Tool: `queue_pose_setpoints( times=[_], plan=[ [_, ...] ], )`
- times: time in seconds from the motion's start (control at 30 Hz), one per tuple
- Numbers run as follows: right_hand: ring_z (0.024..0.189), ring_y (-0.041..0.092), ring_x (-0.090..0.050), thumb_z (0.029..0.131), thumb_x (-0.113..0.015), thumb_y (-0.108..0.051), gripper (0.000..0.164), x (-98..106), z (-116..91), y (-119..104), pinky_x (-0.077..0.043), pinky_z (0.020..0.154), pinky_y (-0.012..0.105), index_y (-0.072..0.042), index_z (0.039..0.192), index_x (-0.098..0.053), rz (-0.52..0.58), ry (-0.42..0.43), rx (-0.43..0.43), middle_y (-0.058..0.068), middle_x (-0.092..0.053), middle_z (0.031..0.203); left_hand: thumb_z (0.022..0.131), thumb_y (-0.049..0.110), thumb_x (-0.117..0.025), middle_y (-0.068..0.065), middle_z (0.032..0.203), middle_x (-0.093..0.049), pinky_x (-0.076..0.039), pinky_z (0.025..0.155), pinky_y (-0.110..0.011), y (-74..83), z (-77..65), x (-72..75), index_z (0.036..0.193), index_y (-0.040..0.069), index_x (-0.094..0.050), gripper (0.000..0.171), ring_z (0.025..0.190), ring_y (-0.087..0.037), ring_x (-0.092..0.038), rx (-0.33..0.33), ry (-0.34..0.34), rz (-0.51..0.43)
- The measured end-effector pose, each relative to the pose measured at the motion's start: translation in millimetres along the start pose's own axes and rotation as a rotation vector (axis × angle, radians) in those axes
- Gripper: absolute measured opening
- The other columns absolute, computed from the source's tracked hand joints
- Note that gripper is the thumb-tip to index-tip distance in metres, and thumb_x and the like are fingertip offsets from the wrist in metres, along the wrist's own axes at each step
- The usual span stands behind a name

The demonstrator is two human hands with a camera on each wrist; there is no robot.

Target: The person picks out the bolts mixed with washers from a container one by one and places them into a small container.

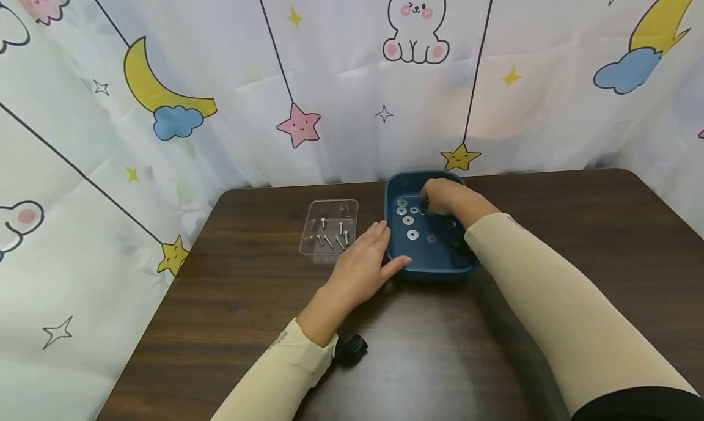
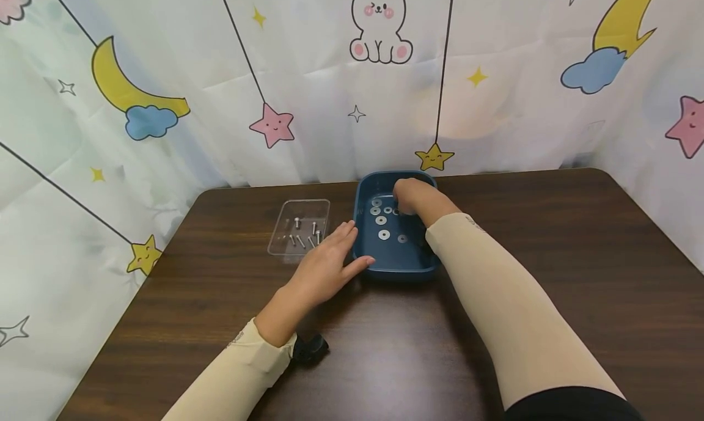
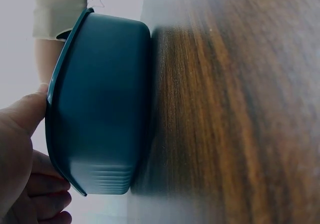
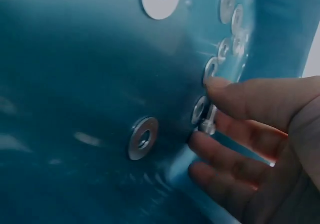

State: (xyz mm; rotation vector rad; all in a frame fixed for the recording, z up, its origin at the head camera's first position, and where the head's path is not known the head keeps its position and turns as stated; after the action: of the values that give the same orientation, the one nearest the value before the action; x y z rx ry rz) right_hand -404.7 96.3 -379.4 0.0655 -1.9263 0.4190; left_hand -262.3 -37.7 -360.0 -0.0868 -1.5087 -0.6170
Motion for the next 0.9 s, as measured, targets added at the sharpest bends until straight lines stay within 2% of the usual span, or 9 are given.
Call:
queue_pose_setpoints(
  times=[0.27,0.5,0.57,0.67,0.8,0.9],
  plan=[
    [0.098,0.030,-0.064,0.092,-0.063,0.003,0.027,-0.2,-5.7,0.6,-0.056,0.086,0.046,-0.003,0.117,-0.069,-0.039,0.041,0.020,0.018,-0.066,0.117,0.097,0.061,-0.045,-0.011,0.160,-0.031,-0.030,0.118,-0.041,1.9,1.0,-0.7,0.151,0.003,-0.038,0.080,0.149,-0.022,-0.027,-0.010,-0.006,-0.007],
    [0.085,0.025,-0.061,0.094,-0.061,-0.002,0.013,-3.5,-8.7,-4.3,-0.055,0.077,0.040,-0.007,0.102,-0.070,-0.082,0.006,0.056,0.012,-0.066,0.101,0.097,0.061,-0.045,-0.011,0.160,-0.031,-0.031,0.118,-0.041,2.5,-0.1,-0.9,0.151,0.003,-0.037,0.080,0.149,-0.023,-0.027,-0.016,-0.004,-0.006],
    [0.082,0.023,-0.061,0.096,-0.059,-0.005,0.013,-2.6,-9.4,-6.9,-0.055,0.075,0.039,-0.008,0.099,-0.072,-0.078,0.003,0.072,0.010,-0.067,0.097,0.097,0.062,-0.045,-0.011,0.160,-0.031,-0.031,0.117,-0.041,1.9,-0.3,-0.7,0.151,0.003,-0.037,0.080,0.149,-0.023,-0.027,-0.016,-0.002,-0.005],
    [0.083,0.022,-0.065,0.098,-0.059,-0.010,0.017,-0.8,-11.2,-11.0,-0.056,0.077,0.039,-0.006,0.102,-0.075,-0.056,-0.004,0.090,0.008,-0.071,0.095,0.097,0.062,-0.044,-0.010,0.161,-0.030,-0.031,0.117,-0.041,0.8,-0.7,-0.4,0.151,0.003,-0.037,0.081,0.149,-0.022,-0.026,-0.012,0.000,-0.010],
    [0.088,0.023,-0.068,0.097,-0.060,-0.011,0.020,1.7,-16.0,-18.6,-0.058,0.082,0.041,-0.004,0.109,-0.075,-0.048,-0.013,0.117,0.011,-0.073,0.101,0.097,0.062,-0.045,-0.010,0.161,-0.030,-0.031,0.117,-0.041,0.7,-1.0,-0.1,0.151,0.003,-0.037,0.081,0.149,-0.022,-0.026,-0.014,0.001,-0.018],
    [0.089,0.022,-0.069,0.097,-0.061,-0.010,0.020,4.7,-20.2,-24.0,-0.058,0.083,0.042,-0.003,0.108,-0.075,-0.051,-0.012,0.132,0.012,-0.073,0.106,0.097,0.061,-0.045,-0.011,0.160,-0.031,-0.031,0.117,-0.041,1.0,-1.3,0.3,0.151,0.003,-0.037,0.080,0.149,-0.022,-0.027,-0.017,0.005,-0.017]
  ],
)
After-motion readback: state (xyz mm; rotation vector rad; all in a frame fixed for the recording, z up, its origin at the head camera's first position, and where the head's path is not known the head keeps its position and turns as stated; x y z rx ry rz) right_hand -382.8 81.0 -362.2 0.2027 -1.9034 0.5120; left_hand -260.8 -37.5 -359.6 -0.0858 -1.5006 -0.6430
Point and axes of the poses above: each hand's wrist, its own z-axis towards the middle knuckle, its own x-axis out of the back of the hand, y = z × x, the point moved 10 cm from there along z, towards the middle knuckle
